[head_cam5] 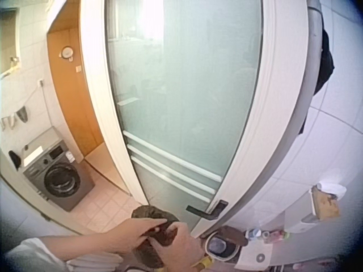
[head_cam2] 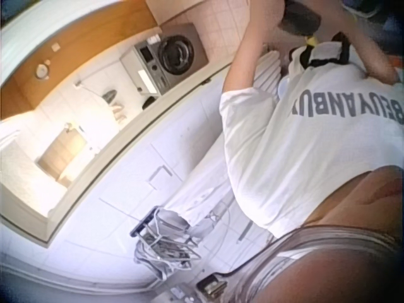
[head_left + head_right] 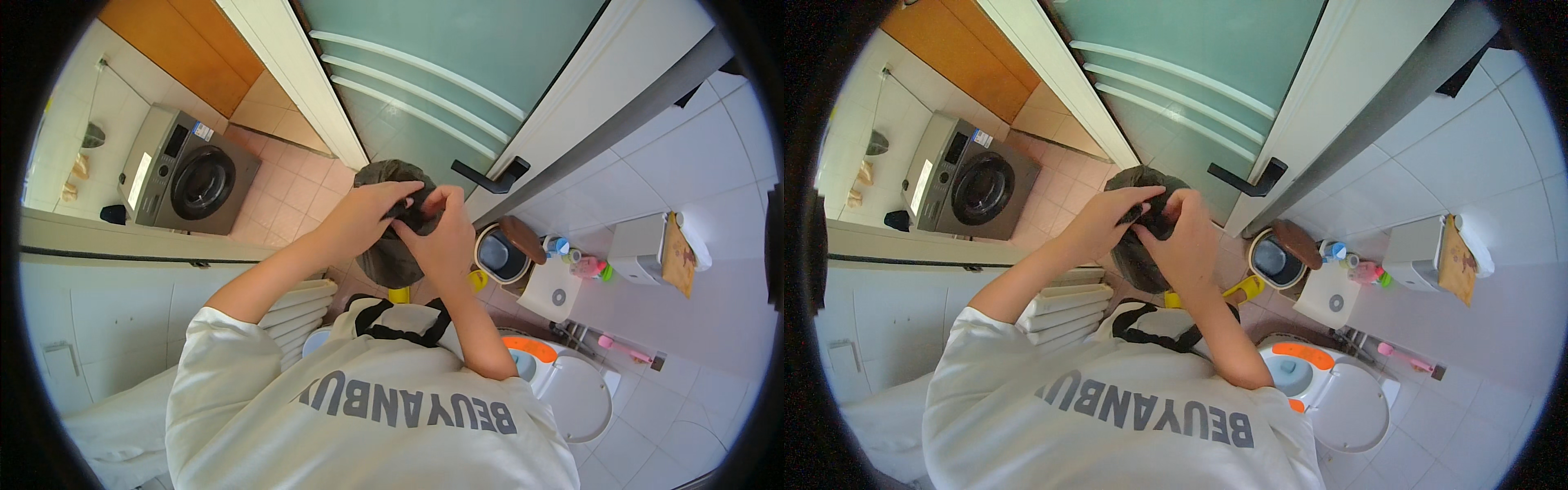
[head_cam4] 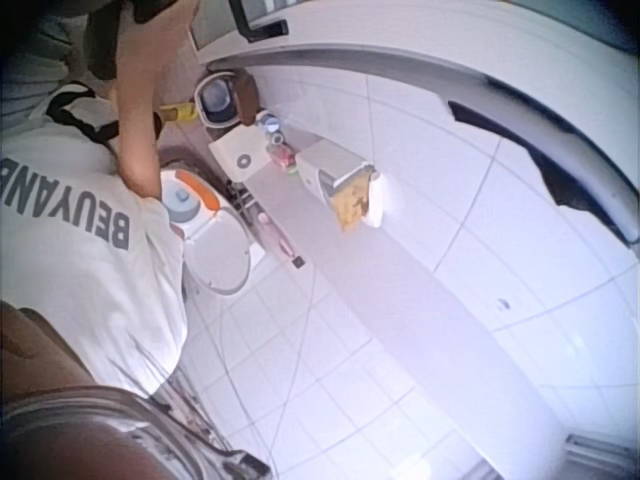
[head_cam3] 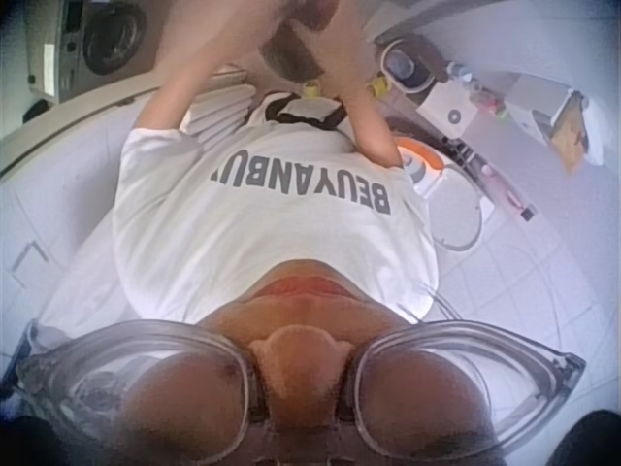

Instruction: The person washes a small white object in the sink, then hangs orange and gray fabric items on a clothesline. They place orange toilet seat covers on the toilet, wipe the floor with a tissue, and remove a trash bag from the bin to tie it closed.

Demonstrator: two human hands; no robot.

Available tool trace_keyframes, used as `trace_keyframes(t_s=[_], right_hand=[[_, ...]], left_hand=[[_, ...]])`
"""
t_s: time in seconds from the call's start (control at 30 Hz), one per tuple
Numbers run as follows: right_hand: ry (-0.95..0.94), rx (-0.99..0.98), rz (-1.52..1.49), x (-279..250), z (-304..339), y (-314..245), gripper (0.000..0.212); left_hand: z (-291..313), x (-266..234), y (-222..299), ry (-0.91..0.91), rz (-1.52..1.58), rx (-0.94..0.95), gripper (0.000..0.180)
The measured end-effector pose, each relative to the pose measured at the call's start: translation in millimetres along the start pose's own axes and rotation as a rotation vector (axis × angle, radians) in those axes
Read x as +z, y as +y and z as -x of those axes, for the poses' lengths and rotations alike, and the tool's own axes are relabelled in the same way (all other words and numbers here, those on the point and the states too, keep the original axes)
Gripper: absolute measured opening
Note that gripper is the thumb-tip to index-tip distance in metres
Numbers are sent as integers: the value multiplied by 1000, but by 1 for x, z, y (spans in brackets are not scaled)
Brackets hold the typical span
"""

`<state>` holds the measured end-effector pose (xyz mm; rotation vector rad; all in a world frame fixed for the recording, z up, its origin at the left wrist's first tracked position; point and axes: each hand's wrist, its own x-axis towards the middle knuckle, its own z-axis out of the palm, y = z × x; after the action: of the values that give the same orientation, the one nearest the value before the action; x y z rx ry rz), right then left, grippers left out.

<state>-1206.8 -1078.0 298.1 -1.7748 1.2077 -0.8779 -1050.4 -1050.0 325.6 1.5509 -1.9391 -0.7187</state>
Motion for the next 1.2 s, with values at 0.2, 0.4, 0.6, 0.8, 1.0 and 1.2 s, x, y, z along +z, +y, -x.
trace_keyframes(t_s=[0.2, 0.4, 0.6, 0.8, 1.0, 1.2], right_hand=[[63, -616, -53, 10, -32, 10, 66], [38, -591, -67, 22, -25, 9, 60], [135, -513, -143, 28, -11, 6, 48], [23, -436, -56, 14, -4, -4, 36], [-37, -553, -46, 0, -5, 2, 18], [66, -642, 92, -8, -5, 5, 14]], left_hand=[[-1, -6, 5, 39, -467, 374, 40], [18, -2, -3, 300, -109, 277, 33], [27, 19, 0, 581, 91, 238, 29], [42, 23, 10, 646, 186, 79, 26], [40, 17, 8, 617, 890, -364, 8], [39, 24, -6, 554, 1191, -434, 11]])
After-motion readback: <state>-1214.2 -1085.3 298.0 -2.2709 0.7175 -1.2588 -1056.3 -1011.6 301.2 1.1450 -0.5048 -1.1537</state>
